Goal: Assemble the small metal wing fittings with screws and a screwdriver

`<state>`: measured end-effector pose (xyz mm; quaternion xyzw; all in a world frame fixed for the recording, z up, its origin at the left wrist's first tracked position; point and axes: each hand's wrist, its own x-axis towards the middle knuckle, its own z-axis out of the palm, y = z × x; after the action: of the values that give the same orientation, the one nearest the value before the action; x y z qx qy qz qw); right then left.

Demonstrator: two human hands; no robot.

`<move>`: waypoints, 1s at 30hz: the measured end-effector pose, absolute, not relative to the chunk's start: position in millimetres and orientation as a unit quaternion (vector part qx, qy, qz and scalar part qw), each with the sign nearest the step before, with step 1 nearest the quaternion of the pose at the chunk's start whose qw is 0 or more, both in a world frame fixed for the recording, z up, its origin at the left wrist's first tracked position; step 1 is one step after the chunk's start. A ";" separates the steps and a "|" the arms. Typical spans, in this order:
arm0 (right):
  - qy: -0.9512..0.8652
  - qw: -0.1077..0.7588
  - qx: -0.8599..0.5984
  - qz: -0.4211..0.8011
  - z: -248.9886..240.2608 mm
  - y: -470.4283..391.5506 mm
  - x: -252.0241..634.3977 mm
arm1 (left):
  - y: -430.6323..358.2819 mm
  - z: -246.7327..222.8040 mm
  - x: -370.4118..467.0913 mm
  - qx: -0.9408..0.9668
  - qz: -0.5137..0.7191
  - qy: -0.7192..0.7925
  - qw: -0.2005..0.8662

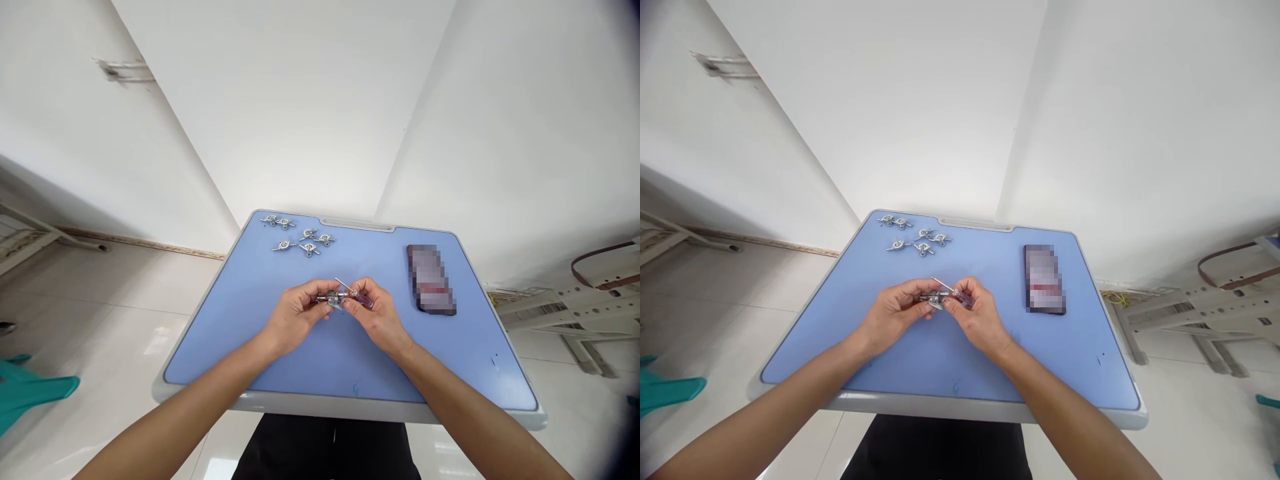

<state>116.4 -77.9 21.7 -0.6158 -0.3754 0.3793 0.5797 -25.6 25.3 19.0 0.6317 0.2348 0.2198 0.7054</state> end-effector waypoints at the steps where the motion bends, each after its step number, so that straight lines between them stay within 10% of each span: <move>1: -0.370 0.576 -0.613 0.394 21.0 -77.3 116.6 | 23.9 18.2 -25.8 0.644 0.232 0.233 0.691; 12: -0.353 0.625 -0.551 0.426 15.6 -76.6 110.2 | 14.1 21.2 -29.2 0.792 0.401 0.111 0.447; 30: -0.442 0.516 -0.688 0.256 14.2 -83.7 108.6 | 15.0 3.7 -25.5 0.821 0.411 0.091 0.385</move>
<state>108.6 -83.7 14.2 -0.6883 -0.4415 0.2560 0.5155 -25.5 15.0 3.7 0.8213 0.0914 0.4110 0.3851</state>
